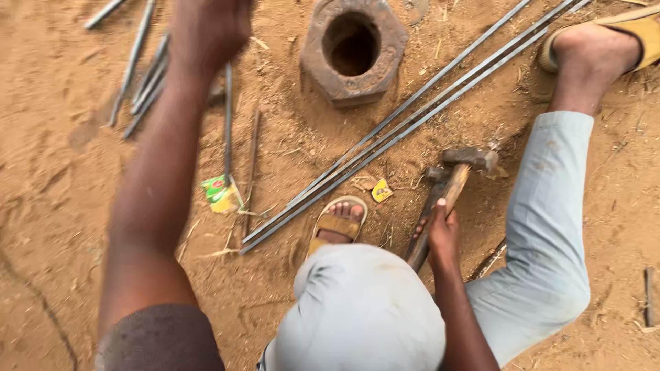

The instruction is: The person sits on the ground and uses a hammer to repeatedly strike the end of a metal rod against a concrete block, sharpening it. They handle multiple rods, placing finished ones aside.

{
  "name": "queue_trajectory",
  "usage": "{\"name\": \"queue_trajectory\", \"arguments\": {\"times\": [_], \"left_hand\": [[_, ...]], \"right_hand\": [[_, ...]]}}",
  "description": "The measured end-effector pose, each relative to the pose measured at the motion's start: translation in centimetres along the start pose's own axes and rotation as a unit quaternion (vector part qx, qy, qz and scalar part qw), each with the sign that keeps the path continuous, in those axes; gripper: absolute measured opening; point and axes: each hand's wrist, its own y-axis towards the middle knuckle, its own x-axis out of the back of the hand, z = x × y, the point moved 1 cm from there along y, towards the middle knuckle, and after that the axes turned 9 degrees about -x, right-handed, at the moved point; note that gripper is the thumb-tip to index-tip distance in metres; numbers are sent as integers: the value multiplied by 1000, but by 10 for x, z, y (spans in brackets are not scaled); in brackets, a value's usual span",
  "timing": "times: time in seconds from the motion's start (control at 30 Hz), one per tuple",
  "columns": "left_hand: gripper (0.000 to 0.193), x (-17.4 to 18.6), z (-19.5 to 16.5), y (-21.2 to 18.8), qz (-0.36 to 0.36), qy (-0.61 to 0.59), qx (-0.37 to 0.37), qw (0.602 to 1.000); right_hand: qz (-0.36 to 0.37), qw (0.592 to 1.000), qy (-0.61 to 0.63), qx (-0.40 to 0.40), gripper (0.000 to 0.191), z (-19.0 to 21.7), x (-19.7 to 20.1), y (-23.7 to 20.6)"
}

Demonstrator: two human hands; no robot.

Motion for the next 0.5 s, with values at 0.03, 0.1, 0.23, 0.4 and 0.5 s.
{"name": "queue_trajectory", "arguments": {"times": [0.03, 0.1, 0.23, 0.4, 0.5], "left_hand": [[7, 7, -20, -18, -8, -38, 19, 999], [14, 3, -57, -51, 183, -122, 239, 946], [23, -21, -156, -121, 122, -27, 105, 987], [29, -52, -199, -190, 112, -260, 431, 856], [33, -61, -207, -226, 105, -209, 393, 889]], "right_hand": [[10, 1000, 21, 0, 35, -1, -2, 2], [28, 998, 51, 4, 37, -3, -4, 7], [45, 994, 103, -8, 37, -4, -3, 20], [44, 994, 102, -9, 38, -1, 3, 19], [30, 997, 72, -1, 38, 0, -1, 12]]}}
